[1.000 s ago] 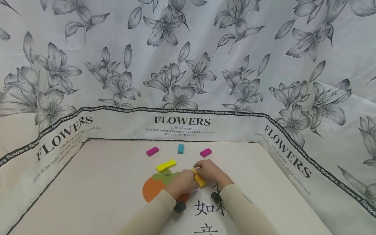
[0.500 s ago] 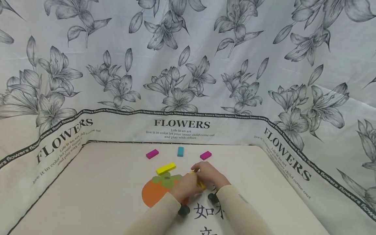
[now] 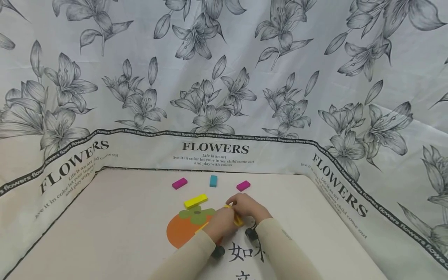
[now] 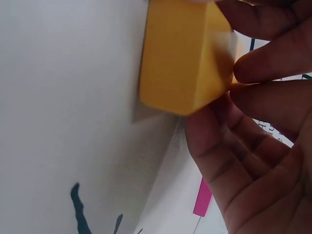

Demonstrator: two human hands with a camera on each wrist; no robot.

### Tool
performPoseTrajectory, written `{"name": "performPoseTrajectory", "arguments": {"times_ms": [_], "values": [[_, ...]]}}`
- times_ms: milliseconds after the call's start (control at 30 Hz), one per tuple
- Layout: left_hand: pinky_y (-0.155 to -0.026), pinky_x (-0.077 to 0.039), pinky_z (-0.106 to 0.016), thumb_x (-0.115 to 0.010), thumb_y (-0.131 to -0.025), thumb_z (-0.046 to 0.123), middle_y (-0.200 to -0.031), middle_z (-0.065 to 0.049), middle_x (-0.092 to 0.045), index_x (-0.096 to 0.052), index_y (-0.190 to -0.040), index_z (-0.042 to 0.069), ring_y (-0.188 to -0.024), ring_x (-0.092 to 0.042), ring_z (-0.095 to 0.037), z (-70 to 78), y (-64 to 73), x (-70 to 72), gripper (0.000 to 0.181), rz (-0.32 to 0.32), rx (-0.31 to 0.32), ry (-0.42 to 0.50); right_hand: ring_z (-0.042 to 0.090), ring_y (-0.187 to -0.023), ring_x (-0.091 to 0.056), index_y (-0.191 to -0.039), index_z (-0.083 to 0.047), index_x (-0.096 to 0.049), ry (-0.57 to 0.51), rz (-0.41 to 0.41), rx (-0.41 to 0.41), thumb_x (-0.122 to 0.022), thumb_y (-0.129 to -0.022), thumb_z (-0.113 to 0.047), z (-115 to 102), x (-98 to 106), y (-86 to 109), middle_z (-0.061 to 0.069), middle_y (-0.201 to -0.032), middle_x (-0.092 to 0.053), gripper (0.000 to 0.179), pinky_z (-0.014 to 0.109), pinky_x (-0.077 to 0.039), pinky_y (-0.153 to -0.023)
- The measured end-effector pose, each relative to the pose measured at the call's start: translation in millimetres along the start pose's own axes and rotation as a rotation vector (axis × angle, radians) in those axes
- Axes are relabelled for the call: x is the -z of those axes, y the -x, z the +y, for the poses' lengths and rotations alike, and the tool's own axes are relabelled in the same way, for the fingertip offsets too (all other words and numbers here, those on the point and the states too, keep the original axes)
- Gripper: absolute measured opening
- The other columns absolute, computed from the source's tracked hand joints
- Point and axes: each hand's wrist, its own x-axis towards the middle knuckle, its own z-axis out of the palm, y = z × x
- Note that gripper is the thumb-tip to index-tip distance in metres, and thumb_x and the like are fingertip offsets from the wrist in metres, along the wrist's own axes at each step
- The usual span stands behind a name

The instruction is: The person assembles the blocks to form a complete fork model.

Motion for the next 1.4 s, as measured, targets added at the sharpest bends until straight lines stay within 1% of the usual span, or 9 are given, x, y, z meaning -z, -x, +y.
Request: {"name": "performPoseTrajectory", "arguments": {"times_ms": [100, 267, 433, 567, 800, 967, 1167, 1233, 1400], "values": [[-0.076, -0.050, -0.031, -0.071, -0.086, 0.020, -0.081, -0.003, -0.062, -0.067, -0.100, 0.005, -0.072, -0.051, -0.018, -1.5, -1.5, 0.9, 0.021, -0.013, 0.007, -0.003, 0.017, -0.086, -0.061, -0.116, -0.015, -0.070, -0.013, -0.008, -0.019, -0.060, -0.090, -0.011, 0, 1, -0.7, 0.007, -0.108, -0.069, 0.028, 0.040, -0.054, -0.084], [-0.070, -0.045, -0.030, -0.071, -0.086, 0.018, -0.075, -0.001, -0.058, -0.066, -0.093, 0.006, -0.069, -0.051, -0.018, -5.1, -1.3, 4.2, 0.015, -0.040, 0.011, 0.011, 0.018, -0.084, -0.061, -0.117, -0.012, -0.069, -0.039, -0.003, -0.027, -0.060, -0.089, -0.008, 0, 0, -2.2, 0.009, -0.108, -0.069, 0.030, 0.039, -0.055, -0.081], [-0.076, -0.049, -0.029, -0.072, -0.085, 0.016, -0.081, -0.001, -0.060, -0.066, -0.100, 0.006, -0.071, -0.050, -0.017, -8.6, -1.0, 9.1, 0.019, -0.065, 0.032, -0.042, 0.018, -0.077, -0.061, -0.118, -0.009, -0.068, -0.058, 0.016, -0.037, -0.060, -0.088, -0.008, 0, 0, -3.3, 0.008, -0.100, -0.069, 0.031, 0.035, -0.054, -0.075], [-0.079, -0.050, -0.030, -0.072, -0.085, 0.015, -0.086, -0.003, -0.061, -0.066, -0.103, 0.004, -0.073, -0.050, -0.018, -11.0, -1.0, 14.7, 0.022, -0.066, 0.036, -0.086, 0.018, -0.072, -0.060, -0.120, -0.007, -0.067, -0.084, 0.027, -0.047, -0.061, -0.087, -0.008, -2, 2, -3.8, 0.006, -0.093, -0.068, 0.034, 0.032, -0.052, -0.071], [-0.084, -0.052, -0.034, -0.069, -0.087, 0.013, -0.096, -0.008, -0.057, -0.064, -0.110, 0.001, -0.078, -0.050, -0.020, -18.6, -5.2, 15.2, 0.026, -0.085, 0.102, -0.049, 0.018, -0.068, -0.062, -0.125, -0.004, -0.063, -0.172, 0.028, -0.056, -0.063, -0.087, -0.008, -7, -2, -2.9, 0.010, -0.097, -0.067, 0.037, 0.029, -0.054, -0.066], [-0.080, -0.051, -0.033, -0.067, -0.089, 0.012, -0.093, -0.008, -0.057, -0.064, -0.109, 0.000, -0.076, -0.051, -0.020, -18.0, -4.4, 19.2, 0.024, -0.092, 0.120, -0.027, 0.018, -0.067, -0.064, -0.126, -0.004, -0.062, -0.207, 0.044, -0.093, -0.064, -0.087, -0.009, -8, -4, -6.6, 0.010, -0.095, -0.066, 0.039, 0.029, -0.055, -0.065], [-0.078, -0.051, -0.031, -0.068, -0.089, 0.009, -0.092, -0.008, -0.057, -0.062, -0.109, 0.000, -0.076, -0.051, -0.021, -14.7, -1.0, 20.7, 0.023, -0.117, 0.170, -0.030, 0.017, -0.069, -0.066, -0.127, -0.002, -0.061, -0.267, 0.058, -0.133, -0.066, -0.087, -0.010, -7, -11, -10.4, 0.012, -0.100, -0.066, 0.041, 0.030, -0.057, -0.068], [-0.078, -0.052, -0.031, -0.069, -0.088, 0.008, -0.091, -0.009, -0.057, -0.062, -0.108, -0.001, -0.076, -0.052, -0.021, -14.7, -0.1, 20.3, 0.023, -0.114, 0.178, -0.026, 0.017, -0.069, -0.066, -0.127, -0.003, -0.061, -0.284, 0.058, -0.147, -0.066, -0.087, -0.011, -8, -13, -11.1, 0.012, -0.101, -0.066, 0.042, 0.029, -0.057, -0.068], [-0.074, -0.053, -0.029, -0.069, -0.088, 0.007, -0.092, -0.010, -0.057, -0.062, -0.109, -0.002, -0.073, -0.051, -0.021, -16.2, -0.3, 21.3, 0.024, -0.084, 0.183, -0.037, 0.017, -0.068, -0.065, -0.129, -0.002, -0.060, -0.277, 0.063, -0.134, -0.066, -0.086, -0.011, -14, -13, -12.2, 0.013, -0.100, -0.066, 0.044, 0.030, -0.056, -0.068]]}}
